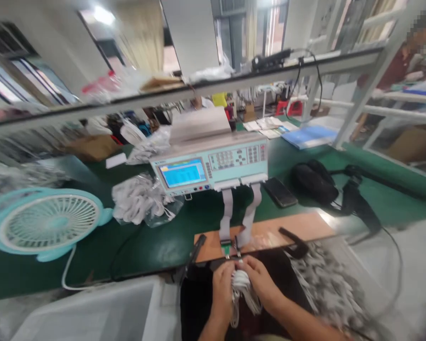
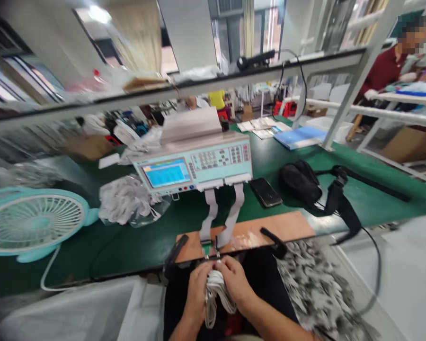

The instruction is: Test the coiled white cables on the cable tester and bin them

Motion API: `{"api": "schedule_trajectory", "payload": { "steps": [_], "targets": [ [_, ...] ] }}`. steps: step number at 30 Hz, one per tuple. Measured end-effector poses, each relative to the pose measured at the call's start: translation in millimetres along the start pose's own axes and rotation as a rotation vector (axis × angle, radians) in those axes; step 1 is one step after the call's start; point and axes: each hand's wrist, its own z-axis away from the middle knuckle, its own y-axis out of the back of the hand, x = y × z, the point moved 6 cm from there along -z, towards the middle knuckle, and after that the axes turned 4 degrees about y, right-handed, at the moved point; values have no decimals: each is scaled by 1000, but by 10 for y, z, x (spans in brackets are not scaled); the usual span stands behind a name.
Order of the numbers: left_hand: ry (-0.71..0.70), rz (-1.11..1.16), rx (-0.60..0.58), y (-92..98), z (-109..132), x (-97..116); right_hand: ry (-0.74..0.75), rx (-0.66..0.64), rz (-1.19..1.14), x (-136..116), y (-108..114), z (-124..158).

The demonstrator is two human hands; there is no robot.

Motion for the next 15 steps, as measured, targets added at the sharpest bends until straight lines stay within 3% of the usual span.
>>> {"api": "schedule_trajectory", "payload": {
  "steps": [2,5,6,8,10,12,15],
  "targets": [
    [162,120,44,-26,74,-67,-32,-15,5,-45,108,77],
    [459,302,-8,-75,172,-248,-120,-40,173,-72,594,196],
    [517,366,-42,-85,199,-287,-154,-84,322,-69,806,241],
    [571,495,-66,-74,227,-343,-106,-131,929,-123,1253,312],
    [598,566,-60,-74,226,-401,-32,60,1418,-257,1600,375],
    [615,589,-36,-115,208,-463,79,40,1504,-304,1534,438],
    [632,551,21,-234,206,-523,227,-174,1240,-250,947,515]
  ]
}}
